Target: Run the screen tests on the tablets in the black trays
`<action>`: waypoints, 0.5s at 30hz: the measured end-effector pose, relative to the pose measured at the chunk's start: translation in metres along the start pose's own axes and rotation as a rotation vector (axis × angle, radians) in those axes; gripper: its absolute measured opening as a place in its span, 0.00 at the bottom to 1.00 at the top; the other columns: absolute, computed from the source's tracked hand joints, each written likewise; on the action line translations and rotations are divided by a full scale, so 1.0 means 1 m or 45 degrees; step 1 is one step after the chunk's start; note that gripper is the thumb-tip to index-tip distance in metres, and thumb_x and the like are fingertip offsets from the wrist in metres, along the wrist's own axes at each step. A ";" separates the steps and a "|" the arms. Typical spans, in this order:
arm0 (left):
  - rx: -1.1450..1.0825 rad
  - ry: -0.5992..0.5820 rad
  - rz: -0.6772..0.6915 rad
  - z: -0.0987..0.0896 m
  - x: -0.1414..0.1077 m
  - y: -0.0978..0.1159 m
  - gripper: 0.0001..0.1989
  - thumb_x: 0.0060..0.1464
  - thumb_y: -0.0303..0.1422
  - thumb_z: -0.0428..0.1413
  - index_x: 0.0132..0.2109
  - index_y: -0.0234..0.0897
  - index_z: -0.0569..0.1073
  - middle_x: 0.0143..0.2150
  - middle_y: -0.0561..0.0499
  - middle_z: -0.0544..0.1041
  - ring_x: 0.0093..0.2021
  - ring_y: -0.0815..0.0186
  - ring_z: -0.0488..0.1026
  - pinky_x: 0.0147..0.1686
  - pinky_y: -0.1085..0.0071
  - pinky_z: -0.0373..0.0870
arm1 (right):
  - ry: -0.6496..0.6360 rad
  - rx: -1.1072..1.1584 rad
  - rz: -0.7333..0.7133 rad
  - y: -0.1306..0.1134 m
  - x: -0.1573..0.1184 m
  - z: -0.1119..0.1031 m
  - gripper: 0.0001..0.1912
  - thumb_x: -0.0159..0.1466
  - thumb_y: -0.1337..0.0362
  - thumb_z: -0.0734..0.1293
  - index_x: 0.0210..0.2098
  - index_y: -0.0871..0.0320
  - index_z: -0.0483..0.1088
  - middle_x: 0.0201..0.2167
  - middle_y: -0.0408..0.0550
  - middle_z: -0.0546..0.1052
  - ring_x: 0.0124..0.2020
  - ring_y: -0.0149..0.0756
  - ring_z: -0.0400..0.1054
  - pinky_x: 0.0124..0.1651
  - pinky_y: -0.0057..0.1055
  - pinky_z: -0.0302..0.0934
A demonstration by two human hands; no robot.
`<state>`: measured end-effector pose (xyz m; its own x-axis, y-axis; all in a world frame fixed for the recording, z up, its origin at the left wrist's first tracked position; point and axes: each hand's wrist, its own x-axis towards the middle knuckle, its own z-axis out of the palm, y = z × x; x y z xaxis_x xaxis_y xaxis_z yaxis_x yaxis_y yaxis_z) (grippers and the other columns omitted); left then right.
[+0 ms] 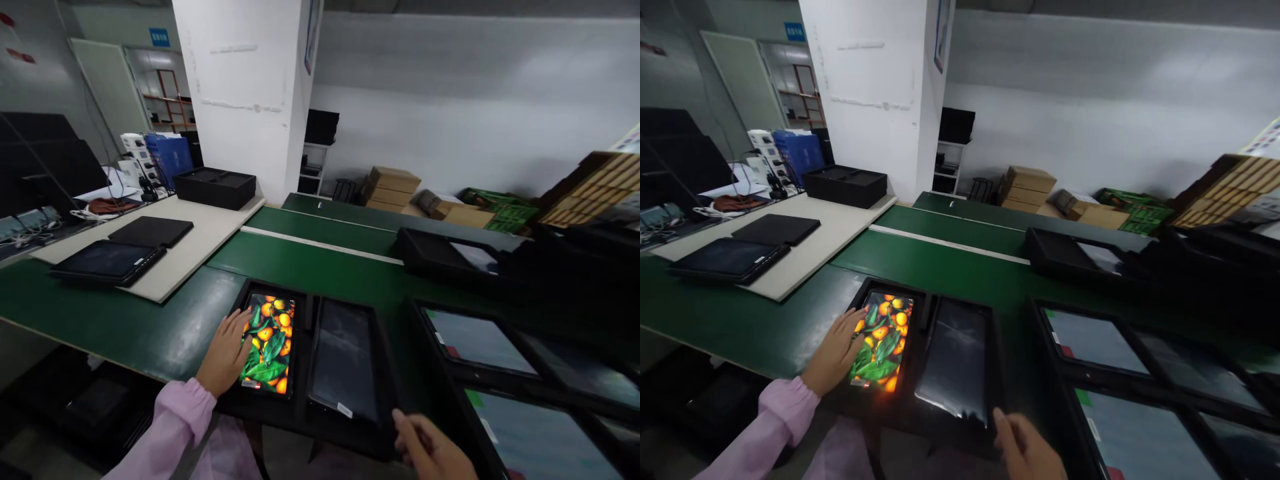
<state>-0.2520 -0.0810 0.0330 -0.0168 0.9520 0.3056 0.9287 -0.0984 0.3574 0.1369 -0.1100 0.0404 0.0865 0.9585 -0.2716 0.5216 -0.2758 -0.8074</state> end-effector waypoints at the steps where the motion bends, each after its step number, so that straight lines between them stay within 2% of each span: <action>1: -0.002 0.027 -0.007 0.004 0.005 -0.002 0.22 0.64 0.37 0.43 0.63 0.36 0.63 0.65 0.44 0.65 0.68 0.56 0.56 0.68 0.51 0.53 | 0.108 -0.128 -0.112 -0.001 0.009 -0.003 0.30 0.57 0.34 0.59 0.31 0.55 0.72 0.30 0.51 0.77 0.33 0.43 0.72 0.40 0.38 0.67; 3: 0.004 0.053 -0.008 0.010 0.008 -0.005 0.23 0.64 0.38 0.43 0.63 0.35 0.62 0.64 0.42 0.65 0.67 0.55 0.57 0.67 0.51 0.54 | 0.223 -0.363 -0.326 -0.007 0.036 -0.001 0.31 0.60 0.38 0.57 0.43 0.57 0.74 0.49 0.57 0.75 0.52 0.50 0.69 0.57 0.43 0.61; 5: 0.000 0.063 -0.029 0.012 0.005 -0.008 0.23 0.64 0.38 0.44 0.63 0.35 0.61 0.64 0.41 0.64 0.67 0.54 0.56 0.67 0.51 0.55 | 0.214 -0.603 -0.431 -0.020 0.069 0.009 0.33 0.62 0.44 0.56 0.52 0.64 0.71 0.63 0.63 0.64 0.64 0.55 0.57 0.64 0.48 0.53; 7: -0.028 0.092 -0.099 0.010 0.002 -0.010 0.23 0.64 0.37 0.43 0.63 0.34 0.61 0.64 0.40 0.64 0.67 0.54 0.57 0.66 0.51 0.56 | 0.155 -0.800 -0.351 -0.036 0.101 0.022 0.35 0.64 0.47 0.56 0.57 0.71 0.67 0.67 0.68 0.54 0.67 0.59 0.51 0.63 0.52 0.53; 10: -0.118 0.151 -0.273 0.003 0.000 -0.007 0.24 0.64 0.37 0.42 0.63 0.32 0.60 0.63 0.38 0.65 0.64 0.54 0.61 0.64 0.51 0.59 | 0.094 -0.871 -0.195 -0.053 0.132 0.035 0.37 0.66 0.46 0.55 0.57 0.75 0.65 0.68 0.73 0.49 0.66 0.62 0.52 0.61 0.50 0.56; 15: -0.274 0.196 -0.428 -0.006 0.004 0.001 0.23 0.62 0.36 0.44 0.60 0.32 0.63 0.60 0.38 0.69 0.61 0.54 0.66 0.63 0.51 0.61 | 0.154 -0.770 -0.169 -0.047 0.142 0.038 0.41 0.64 0.41 0.54 0.61 0.71 0.61 0.70 0.67 0.47 0.65 0.63 0.52 0.58 0.52 0.60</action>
<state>-0.2532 -0.0795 0.0400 -0.3755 0.8888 0.2627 0.7638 0.1362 0.6309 0.0924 0.0367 0.0203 0.0647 0.9929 -0.0998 0.9191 -0.0983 -0.3817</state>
